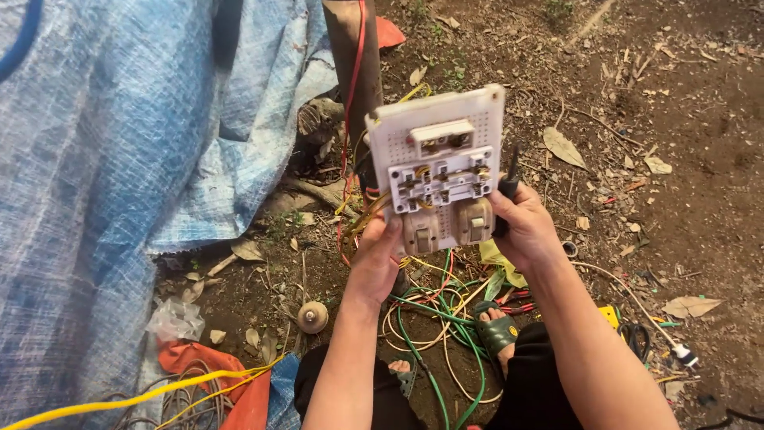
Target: Using a manual screwdriver to adjust screws on an electrical circuit board for repair or assembly.
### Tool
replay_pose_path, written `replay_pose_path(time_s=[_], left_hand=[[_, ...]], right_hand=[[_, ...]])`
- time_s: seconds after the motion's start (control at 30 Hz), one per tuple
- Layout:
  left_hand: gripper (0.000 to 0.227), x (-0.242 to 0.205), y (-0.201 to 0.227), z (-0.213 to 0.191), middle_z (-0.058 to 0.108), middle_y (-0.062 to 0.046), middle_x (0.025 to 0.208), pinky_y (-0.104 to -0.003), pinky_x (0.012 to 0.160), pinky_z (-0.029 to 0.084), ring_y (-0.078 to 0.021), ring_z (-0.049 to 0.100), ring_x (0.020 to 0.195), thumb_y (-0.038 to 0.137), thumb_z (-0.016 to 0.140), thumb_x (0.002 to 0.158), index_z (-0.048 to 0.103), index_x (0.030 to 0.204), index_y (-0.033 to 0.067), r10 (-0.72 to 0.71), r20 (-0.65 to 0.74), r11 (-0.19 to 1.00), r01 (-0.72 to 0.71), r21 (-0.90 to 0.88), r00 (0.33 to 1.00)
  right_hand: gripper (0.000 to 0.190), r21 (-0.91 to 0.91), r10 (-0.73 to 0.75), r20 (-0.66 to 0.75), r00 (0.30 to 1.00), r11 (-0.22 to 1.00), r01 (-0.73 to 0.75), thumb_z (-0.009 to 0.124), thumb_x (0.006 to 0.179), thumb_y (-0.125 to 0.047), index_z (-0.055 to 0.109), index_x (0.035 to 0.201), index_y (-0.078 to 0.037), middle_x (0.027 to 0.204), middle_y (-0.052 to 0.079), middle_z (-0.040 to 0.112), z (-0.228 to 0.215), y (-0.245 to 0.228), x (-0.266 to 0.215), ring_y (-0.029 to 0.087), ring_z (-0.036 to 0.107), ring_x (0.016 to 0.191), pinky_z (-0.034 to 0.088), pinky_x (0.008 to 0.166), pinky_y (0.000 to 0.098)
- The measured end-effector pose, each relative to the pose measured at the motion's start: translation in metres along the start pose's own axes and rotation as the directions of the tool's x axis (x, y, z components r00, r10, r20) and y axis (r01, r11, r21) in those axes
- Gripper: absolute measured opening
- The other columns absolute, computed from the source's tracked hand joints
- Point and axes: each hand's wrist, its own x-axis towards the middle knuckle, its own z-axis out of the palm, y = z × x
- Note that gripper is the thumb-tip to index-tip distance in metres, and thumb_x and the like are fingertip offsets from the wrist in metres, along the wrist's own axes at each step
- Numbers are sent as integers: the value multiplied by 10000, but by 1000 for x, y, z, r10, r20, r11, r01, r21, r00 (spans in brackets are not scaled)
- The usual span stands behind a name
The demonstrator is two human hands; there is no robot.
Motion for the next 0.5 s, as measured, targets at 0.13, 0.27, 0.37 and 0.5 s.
replay_pose_path(time_s=[0.13, 0.27, 0.37, 0.5], left_hand=[[377, -1, -17, -40, 734, -61, 1008, -481, 1041, 445, -254, 683, 1007, 402, 730, 890, 698, 1116, 101, -78, -37, 990, 74, -120, 996], [770, -6, -30, -72, 633, -207, 1375, -437, 1041, 551, -168, 678, 1039, 29, 735, 945, 320, 1593, 0, 118, 436, 892, 97, -441, 892], [257, -10, -13, -48, 725, -140, 922, -333, 662, 590, -220, 709, 791, 36, 750, 769, 715, 1019, -12, 19, 92, 981, -1, -195, 996], [621, 5, -31, -58, 692, -199, 1199, -469, 837, 630, -328, 719, 1004, 67, 741, 753, 588, 1352, 20, 55, -8, 962, -55, -266, 998]], right_hand=[[194, -32, 66, 47, 997, 997, -64, 735, 929, -128, 722, 1094, -29, 863, 80, 717, 12, 12, -5, 150, 704, 759, 616, 723, 307], [189, -160, 137, 104, 985, 980, -119, 741, 928, -159, 730, 1086, -57, 824, 58, 689, 24, 17, -5, 130, 644, 697, 574, 629, 254], [219, -300, 140, 89, 986, 948, -108, 733, 945, -202, 733, 1119, -69, 838, 39, 678, 24, 12, -9, 115, 617, 722, 555, 625, 243], [341, -594, 54, 73, 996, 804, 0, 665, 999, -248, 689, 1290, -69, 959, 99, 701, 38, -11, -11, 150, 571, 785, 520, 654, 291]])
